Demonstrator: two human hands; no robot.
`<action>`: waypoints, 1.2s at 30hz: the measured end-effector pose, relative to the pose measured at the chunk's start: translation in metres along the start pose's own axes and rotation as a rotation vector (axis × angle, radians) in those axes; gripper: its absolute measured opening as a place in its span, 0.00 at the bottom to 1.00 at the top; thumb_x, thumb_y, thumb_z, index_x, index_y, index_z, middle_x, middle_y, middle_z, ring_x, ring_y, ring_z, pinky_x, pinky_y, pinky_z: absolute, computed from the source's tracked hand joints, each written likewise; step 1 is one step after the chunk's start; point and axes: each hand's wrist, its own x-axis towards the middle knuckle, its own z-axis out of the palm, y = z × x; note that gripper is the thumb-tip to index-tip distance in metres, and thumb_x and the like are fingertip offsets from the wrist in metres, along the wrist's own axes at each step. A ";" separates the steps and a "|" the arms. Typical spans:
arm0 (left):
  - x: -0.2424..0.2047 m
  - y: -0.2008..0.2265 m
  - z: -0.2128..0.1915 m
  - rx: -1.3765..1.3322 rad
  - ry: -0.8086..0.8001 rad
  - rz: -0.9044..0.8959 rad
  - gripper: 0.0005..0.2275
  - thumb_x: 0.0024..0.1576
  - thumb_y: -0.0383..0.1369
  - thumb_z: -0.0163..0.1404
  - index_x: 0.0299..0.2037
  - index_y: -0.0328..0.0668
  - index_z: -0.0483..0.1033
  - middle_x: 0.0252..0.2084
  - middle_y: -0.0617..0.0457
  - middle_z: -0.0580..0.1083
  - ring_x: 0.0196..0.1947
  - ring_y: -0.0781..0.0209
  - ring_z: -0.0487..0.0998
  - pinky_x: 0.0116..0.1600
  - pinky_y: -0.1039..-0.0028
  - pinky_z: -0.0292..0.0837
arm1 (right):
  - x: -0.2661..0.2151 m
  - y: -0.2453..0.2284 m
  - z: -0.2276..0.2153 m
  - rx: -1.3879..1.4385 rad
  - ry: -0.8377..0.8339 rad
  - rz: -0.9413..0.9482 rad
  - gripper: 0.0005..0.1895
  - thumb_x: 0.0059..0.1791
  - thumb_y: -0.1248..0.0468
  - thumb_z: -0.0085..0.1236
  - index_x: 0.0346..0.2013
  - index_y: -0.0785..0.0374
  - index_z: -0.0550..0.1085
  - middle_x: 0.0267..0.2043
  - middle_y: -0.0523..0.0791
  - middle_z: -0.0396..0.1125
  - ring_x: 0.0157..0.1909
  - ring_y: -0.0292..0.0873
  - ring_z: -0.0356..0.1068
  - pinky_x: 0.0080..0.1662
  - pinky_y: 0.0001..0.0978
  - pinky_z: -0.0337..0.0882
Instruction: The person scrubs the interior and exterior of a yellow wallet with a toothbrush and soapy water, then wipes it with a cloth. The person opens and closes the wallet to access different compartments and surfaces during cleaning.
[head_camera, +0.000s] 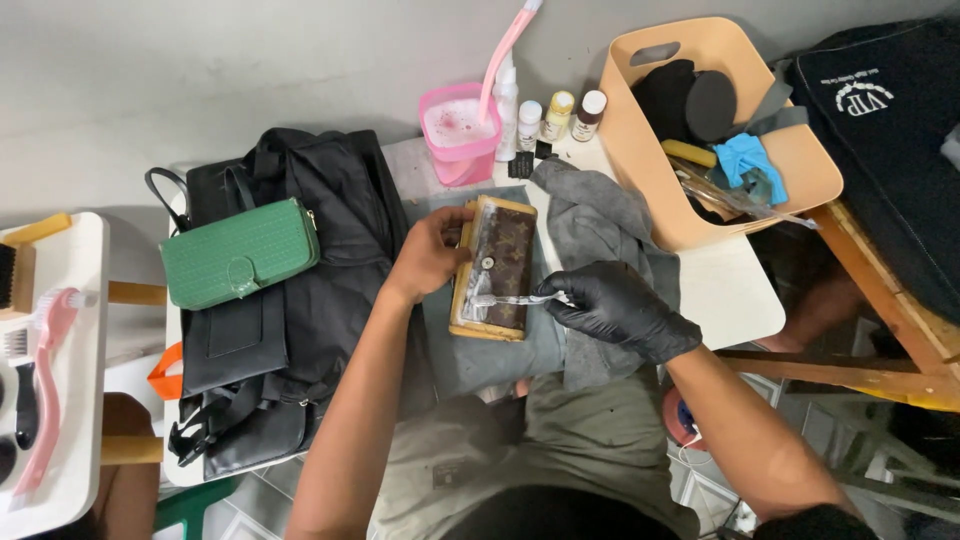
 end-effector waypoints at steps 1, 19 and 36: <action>0.000 -0.001 0.001 0.001 0.001 0.002 0.26 0.50 0.14 0.55 0.62 0.21 0.68 0.54 0.24 0.72 0.50 0.42 0.76 0.47 0.52 0.74 | 0.000 0.001 0.000 -0.001 0.002 -0.002 0.04 0.45 0.58 0.63 0.34 0.48 0.78 0.12 0.42 0.64 0.23 0.49 0.74 0.34 0.40 0.73; -0.002 0.003 0.001 0.028 -0.001 -0.002 0.27 0.49 0.15 0.56 0.62 0.23 0.69 0.52 0.26 0.72 0.50 0.42 0.75 0.50 0.50 0.72 | 0.002 0.021 0.007 -0.070 0.032 -0.053 0.04 0.44 0.59 0.64 0.34 0.48 0.78 0.11 0.43 0.61 0.23 0.49 0.72 0.31 0.38 0.70; -0.002 -0.003 0.000 0.024 -0.014 -0.013 0.26 0.50 0.15 0.54 0.63 0.23 0.67 0.56 0.24 0.71 0.56 0.28 0.75 0.52 0.46 0.75 | -0.006 0.016 0.013 0.016 0.034 -0.023 0.07 0.42 0.58 0.67 0.33 0.49 0.78 0.11 0.42 0.63 0.23 0.49 0.73 0.31 0.38 0.70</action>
